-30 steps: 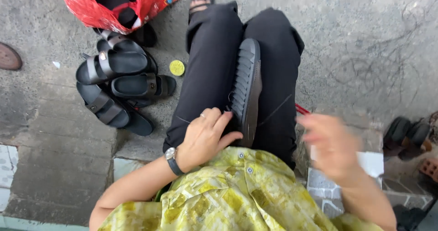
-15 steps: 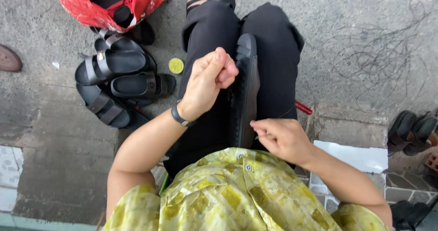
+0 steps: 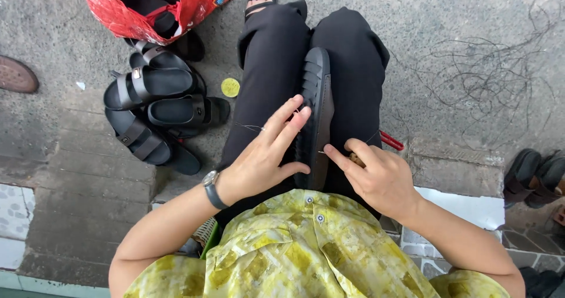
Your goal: Hand-sewing a rubber sole onto a sandal using a specialized needle and thread.
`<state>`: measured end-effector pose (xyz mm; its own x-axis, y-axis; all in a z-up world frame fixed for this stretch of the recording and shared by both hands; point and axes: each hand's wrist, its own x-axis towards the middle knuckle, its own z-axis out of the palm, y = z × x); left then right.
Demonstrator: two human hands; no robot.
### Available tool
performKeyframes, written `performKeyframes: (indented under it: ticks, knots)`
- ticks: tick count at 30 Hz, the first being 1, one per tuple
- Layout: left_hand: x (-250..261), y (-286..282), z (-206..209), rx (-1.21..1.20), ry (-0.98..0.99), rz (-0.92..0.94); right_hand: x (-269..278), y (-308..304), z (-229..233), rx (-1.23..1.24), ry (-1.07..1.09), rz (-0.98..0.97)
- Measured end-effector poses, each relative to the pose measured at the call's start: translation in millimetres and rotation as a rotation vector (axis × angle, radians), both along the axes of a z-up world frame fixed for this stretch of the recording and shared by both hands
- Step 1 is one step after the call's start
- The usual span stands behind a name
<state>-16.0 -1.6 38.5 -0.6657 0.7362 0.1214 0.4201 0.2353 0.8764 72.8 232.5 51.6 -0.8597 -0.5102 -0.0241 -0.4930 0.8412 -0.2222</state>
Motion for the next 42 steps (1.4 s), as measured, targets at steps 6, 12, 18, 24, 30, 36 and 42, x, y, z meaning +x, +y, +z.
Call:
performKeyframes:
  ticks: [6, 12, 18, 24, 30, 36, 42]
  knots:
    - [-2.8, 3.0, -16.0, -0.033, -0.056, -0.049, 0.0, -0.8, 1.2, 0.101, 0.097, 0.056]
    - [-3.1, 5.2, -27.2, 0.003, -0.081, -0.059, -1.4, -6.8, 8.8, 0.164, 0.14, 0.063]
    - [-5.1, 2.1, -37.9, 0.062, -0.019, -0.045, 2.0, -23.1, -34.7, -0.013, 0.129, 0.048]
    - [9.3, -4.0, -39.9, 0.083, 0.114, -0.041, 18.6, -20.0, -50.8, -0.268, 0.062, 0.013]
    - [14.6, 0.1, -45.2, 0.074, 0.088, 0.0, 13.6, -22.8, -32.0, -0.601, -0.07, -0.245]
    - [13.4, 2.2, -44.7, 0.035, 0.071, -0.006, 25.3, -13.2, -32.3, -0.49, -0.069, -0.257]
    - [15.5, -0.1, -49.7, -0.017, 0.053, -0.007, 29.3, -8.4, -43.5, -0.451, -0.083, -0.231]
